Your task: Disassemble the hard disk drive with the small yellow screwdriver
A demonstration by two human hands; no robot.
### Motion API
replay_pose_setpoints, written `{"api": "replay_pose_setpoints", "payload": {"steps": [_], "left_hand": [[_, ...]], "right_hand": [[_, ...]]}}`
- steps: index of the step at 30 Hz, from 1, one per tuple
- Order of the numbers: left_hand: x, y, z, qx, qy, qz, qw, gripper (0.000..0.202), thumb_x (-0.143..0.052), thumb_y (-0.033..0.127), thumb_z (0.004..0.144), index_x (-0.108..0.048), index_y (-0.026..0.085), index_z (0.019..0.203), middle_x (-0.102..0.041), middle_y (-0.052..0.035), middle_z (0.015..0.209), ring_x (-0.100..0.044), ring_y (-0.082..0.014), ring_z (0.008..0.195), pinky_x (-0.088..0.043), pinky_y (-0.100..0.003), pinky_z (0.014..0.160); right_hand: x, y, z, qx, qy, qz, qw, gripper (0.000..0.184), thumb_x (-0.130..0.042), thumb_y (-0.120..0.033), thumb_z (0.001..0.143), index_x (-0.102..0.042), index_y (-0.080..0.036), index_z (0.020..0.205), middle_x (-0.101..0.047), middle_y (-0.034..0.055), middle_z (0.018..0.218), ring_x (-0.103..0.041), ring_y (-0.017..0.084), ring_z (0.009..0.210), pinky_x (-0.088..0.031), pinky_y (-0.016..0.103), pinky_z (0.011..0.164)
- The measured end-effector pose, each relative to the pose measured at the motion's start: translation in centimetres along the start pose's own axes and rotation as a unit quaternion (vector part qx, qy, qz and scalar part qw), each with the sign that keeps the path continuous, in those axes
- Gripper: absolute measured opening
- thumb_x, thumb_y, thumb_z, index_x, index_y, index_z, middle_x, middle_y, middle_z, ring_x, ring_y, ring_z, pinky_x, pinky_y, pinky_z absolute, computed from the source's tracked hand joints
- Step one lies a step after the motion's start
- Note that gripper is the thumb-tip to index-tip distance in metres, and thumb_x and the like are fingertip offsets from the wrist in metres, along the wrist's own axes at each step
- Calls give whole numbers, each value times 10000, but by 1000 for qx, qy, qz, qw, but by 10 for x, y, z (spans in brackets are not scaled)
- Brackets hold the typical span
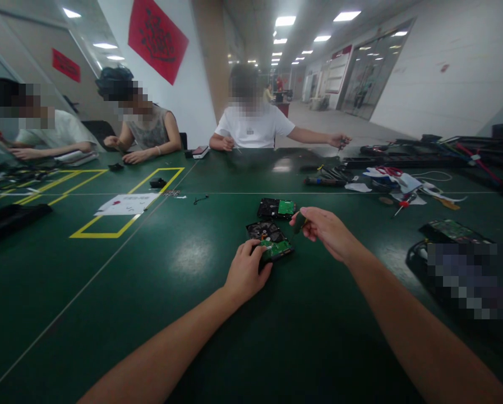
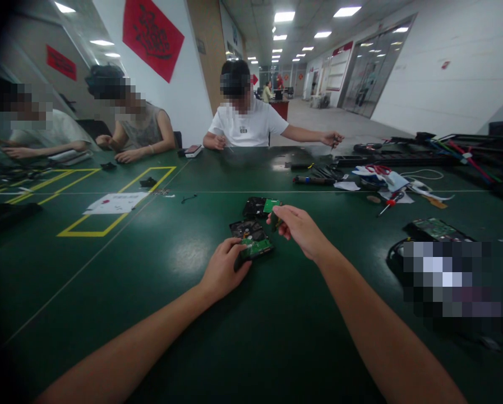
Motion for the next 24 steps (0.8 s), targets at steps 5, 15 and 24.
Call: {"api": "replay_pose_setpoints", "payload": {"steps": [5,15,24], "left_hand": [[-4,8,-1,-19,-15,-4,1000,422,-719,312,918,-614,232,1319,-566,-133,1384,-573,-331,1299,-548,-532,1068],[-13,14,-2,-20,-27,17,999,379,-691,358,962,-634,233,1315,-585,-129,1387,-606,-324,1283,-550,-527,1076],[-16,18,-2,-24,-30,20,999,366,-684,362,968,-644,213,1300,-586,-146,1385,-630,-327,1249,-566,-523,1051]], "right_hand": [[11,-8,-1,25,37,-35,998,297,-604,-429,932,-787,-197,957,-766,91,1038,-497,125,617,-332,273,491],[19,-24,-9,13,8,-43,999,176,-667,-360,899,-722,-193,894,-749,54,964,-526,86,570,-369,221,462],[25,-31,-15,-4,-33,-48,998,165,-625,-284,928,-755,-182,943,-715,48,847,-599,97,575,-437,204,459]]}}
Point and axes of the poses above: each hand's wrist, its own z-axis towards the middle knuckle, its own x-axis out of the back of the hand, y = z × x, the point moved 4 cm from there along z, towards the middle knuckle
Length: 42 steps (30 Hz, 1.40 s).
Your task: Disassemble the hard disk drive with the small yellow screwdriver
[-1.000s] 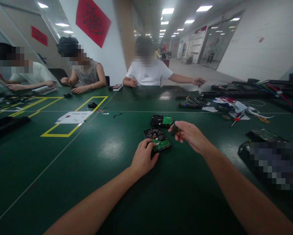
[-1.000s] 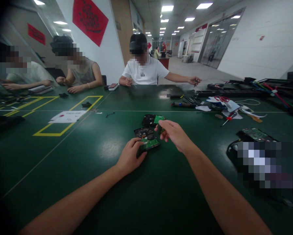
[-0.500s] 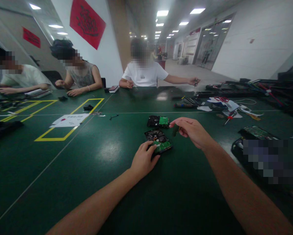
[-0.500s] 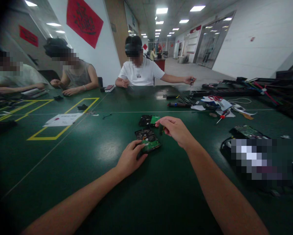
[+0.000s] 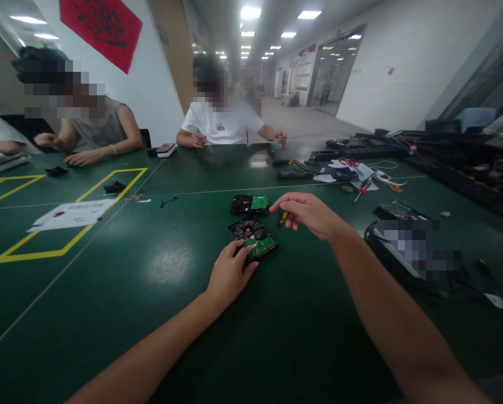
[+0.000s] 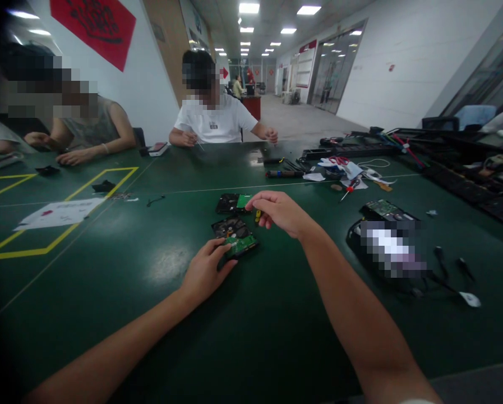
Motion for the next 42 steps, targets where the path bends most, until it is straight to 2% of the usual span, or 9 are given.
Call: {"api": "replay_pose_setpoints", "payload": {"steps": [5,10,16,21,27,30,33,40,42], "left_hand": [[-6,7,7,1,3,-10,1000,363,-690,348,958,-651,210,1291,-592,-149,1376,-629,-334,1248,-569,-529,1042],[-13,14,13,-6,-5,-15,1000,387,-692,334,953,-644,202,1313,-580,-153,1393,-608,-330,1279,-555,-511,1066],[-13,15,11,-9,5,-19,1000,408,-698,329,941,-625,223,1329,-575,-143,1412,-597,-334,1298,-544,-534,1080],[-11,15,12,-9,5,-25,1000,403,-697,329,943,-621,232,1326,-581,-134,1408,-594,-331,1303,-540,-541,1085],[-11,14,11,-15,10,-30,999,412,-697,325,938,-609,238,1332,-556,-124,1430,-570,-329,1328,-526,-533,1107],[-11,15,11,-16,6,-27,999,413,-680,323,950,-595,233,1344,-546,-126,1439,-554,-333,1343,-519,-540,1114],[-9,16,12,-18,1,-31,999,423,-675,314,949,-587,233,1354,-539,-129,1447,-546,-333,1353,-517,-539,1117],[-7,18,12,-19,-3,-38,999,420,-661,305,951,-584,249,1361,-548,-119,1436,-548,-328,1346,-524,-540,1108],[-7,18,13,-20,-6,-34,999,409,-652,311,959,-588,238,1357,-556,-121,1423,-546,-325,1343,-519,-532,1116]], "right_hand": [[-6,0,1,6,-22,4,1000,202,-632,-339,945,-754,-179,932,-754,71,984,-558,79,568,-388,202,441],[-8,4,2,4,-29,20,999,202,-682,-373,919,-732,-177,930,-744,58,984,-514,66,545,-364,193,427],[6,6,3,-20,0,62,998,173,-683,-351,916,-704,-180,894,-735,62,959,-511,70,530,-360,195,412],[13,7,4,-26,-3,106,994,141,-693,-313,889,-716,-182,936,-739,93,1004,-569,108,579,-437,234,456],[16,3,1,1,-20,10,1000,241,-739,-357,868,-775,-183,1030,-653,19,800,-498,92,578,-339,220,455],[22,3,2,28,12,-37,999,237,-790,-383,831,-773,-176,945,-635,6,766,-471,90,593,-343,223,486],[25,6,4,24,45,-33,998,217,-823,-366,789,-733,-179,850,-628,3,726,-486,97,588,-366,229,499],[16,3,2,-17,19,4,1000,187,-720,-305,830,-765,-199,978,-759,71,1037,-468,64,517,-292,214,410],[14,2,1,-31,-1,8,999,211,-698,-328,863,-779,-188,999,-765,85,1043,-483,64,511,-291,213,398]]}}
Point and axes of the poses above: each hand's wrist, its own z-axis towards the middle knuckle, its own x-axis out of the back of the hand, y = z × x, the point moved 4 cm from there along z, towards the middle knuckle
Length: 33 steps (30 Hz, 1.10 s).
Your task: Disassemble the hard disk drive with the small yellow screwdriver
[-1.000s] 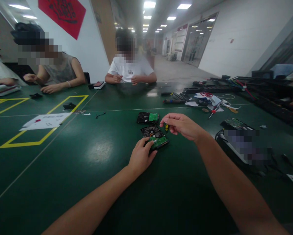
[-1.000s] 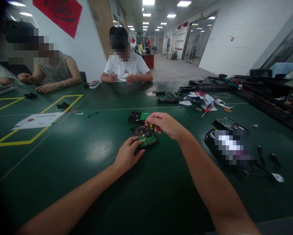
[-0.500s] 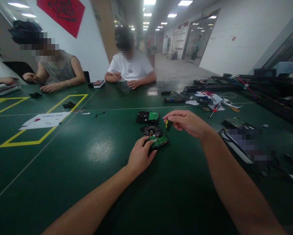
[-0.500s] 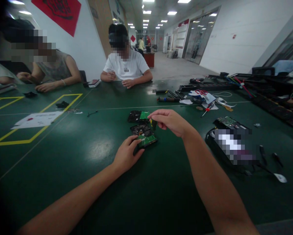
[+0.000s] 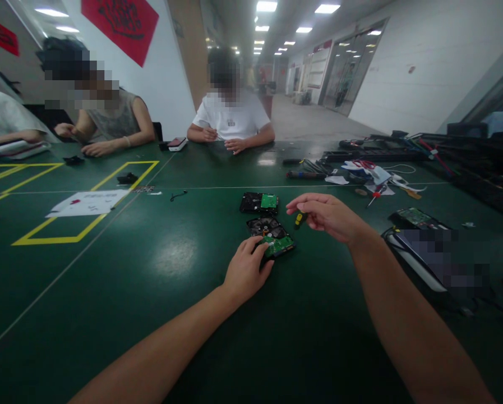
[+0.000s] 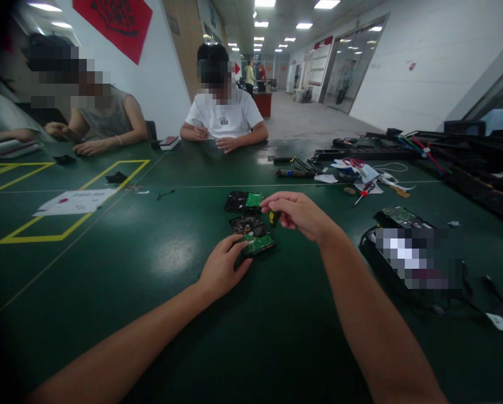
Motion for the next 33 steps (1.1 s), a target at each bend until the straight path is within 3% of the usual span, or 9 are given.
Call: {"api": "replay_pose_setpoints", "payload": {"steps": [3,9,14,18,21,24,27,30,33], "left_hand": [[-1,1,0,0,-2,4,1000,397,-651,314,958,-600,222,1340,-563,-128,1413,-547,-324,1333,-512,-530,1123],[-1,0,0,3,-2,10,1000,406,-651,318,956,-591,216,1345,-556,-130,1416,-538,-327,1341,-515,-524,1122],[-1,-1,-1,2,-3,2,1000,405,-647,304,962,-579,238,1355,-549,-123,1423,-542,-331,1344,-517,-539,1119],[-2,-1,-2,3,-7,-6,1000,417,-634,288,972,-559,219,1377,-534,-136,1440,-541,-330,1355,-512,-530,1132],[-2,-2,-1,9,-3,-11,1000,428,-611,277,979,-543,228,1398,-527,-135,1452,-543,-326,1361,-521,-529,1124],[-2,-3,0,15,0,-6,1000,426,-605,282,976,-545,242,1396,-529,-126,1456,-544,-331,1359,-533,-538,1106],[0,-1,1,15,-4,3,1000,413,-609,287,970,-559,235,1376,-537,-125,1450,-534,-334,1357,-529,-538,1106],[2,1,2,12,-7,8,1000,412,-621,292,962,-567,217,1364,-540,-132,1448,-523,-334,1358,-514,-529,1122],[4,0,4,8,-10,15,1000,400,-637,313,959,-580,217,1344,-525,-135,1477,-514,-335,1361,-507,-530,1126]], "right_hand": [[-2,0,-2,-11,-34,9,999,245,-702,-379,899,-779,-159,978,-757,93,968,-524,75,533,-336,205,407],[-1,6,2,-13,-38,95,995,255,-772,-401,877,-703,-169,958,-758,109,1061,-572,86,569,-441,216,456],[-1,7,3,-5,-39,72,997,303,-749,-441,899,-717,-199,1078,-719,60,997,-529,79,555,-349,216,421],[2,3,3,26,10,-9,1000,279,-796,-436,850,-723,-180,933,-631,4,766,-468,82,562,-329,216,456],[5,3,4,27,56,-39,997,250,-832,-383,791,-691,-181,833,-603,-8,700,-470,92,561,-341,228,471],[5,4,4,9,63,-47,997,221,-810,-362,793,-684,-182,819,-637,10,716,-453,87,528,-301,229,437],[5,2,2,-1,54,-54,997,182,-723,-364,860,-711,-182,856,-724,59,854,-454,77,503,-276,225,403],[-1,0,-2,-18,5,-55,998,230,-638,-382,924,-745,-180,899,-760,104,1008,-549,98,541,-347,224,404],[-6,-2,-4,-21,-37,-44,998,254,-621,-387,939,-758,-182,877,-762,108,1013,-613,127,593,-447,237,447]]}}
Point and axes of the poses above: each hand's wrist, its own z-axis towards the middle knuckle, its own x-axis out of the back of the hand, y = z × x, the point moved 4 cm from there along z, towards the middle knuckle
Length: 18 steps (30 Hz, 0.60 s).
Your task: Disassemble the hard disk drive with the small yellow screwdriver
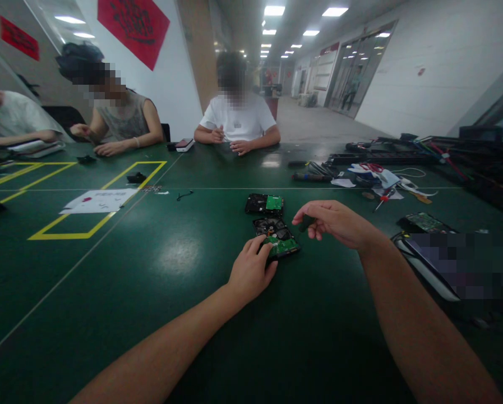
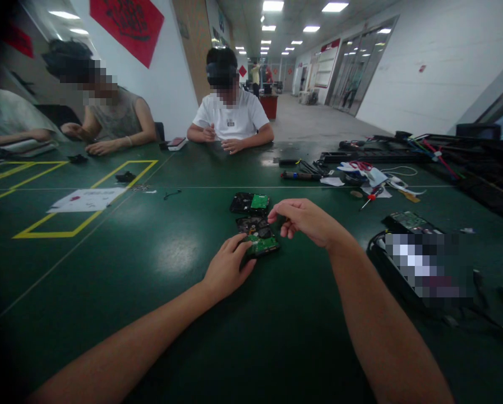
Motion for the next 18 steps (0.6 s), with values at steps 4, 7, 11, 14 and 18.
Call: {"api": "replay_pose_setpoints", "payload": {"steps": [4,7,11,14,18], "left_hand": [[1,-3,3,-23,-7,16,1000,352,-649,332,961,-611,251,1301,-554,-110,1459,-510,-326,1367,-508,-524,1120],[1,-4,4,-25,-11,32,999,347,-651,344,960,-622,255,1294,-577,-111,1432,-526,-332,1341,-518,-533,1092],[1,-1,4,-16,-18,50,998,350,-639,351,964,-624,241,1296,-584,-125,1421,-541,-349,1306,-518,-562,1063],[3,1,4,-16,-20,55,998,341,-634,346,965,-627,234,1287,-585,-127,1415,-539,-351,1298,-515,-554,1058],[5,2,5,-16,-18,61,998,330,-644,345,954,-635,252,1271,-581,-115,1412,-540,-351,1280,-510,-561,1050]], "right_hand": [[1,0,2,18,21,-5,1000,243,-613,-354,940,-756,-190,831,-760,91,947,-614,123,587,-468,234,459],[5,2,5,19,58,-15,998,243,-596,-319,934,-749,-192,794,-752,88,886,-607,121,561,-444,232,432],[8,5,7,19,89,-26,996,248,-581,-298,921,-744,-188,769,-740,88,820,-594,122,528,-429,236,412],[7,4,7,21,95,-35,995,242,-585,-296,913,-744,-181,772,-738,90,803,-598,126,525,-437,237,414],[4,1,5,33,105,-52,993,241,-574,-280,908,-738,-177,766,-735,82,804,-601,122,520,-429,233,411]]}}
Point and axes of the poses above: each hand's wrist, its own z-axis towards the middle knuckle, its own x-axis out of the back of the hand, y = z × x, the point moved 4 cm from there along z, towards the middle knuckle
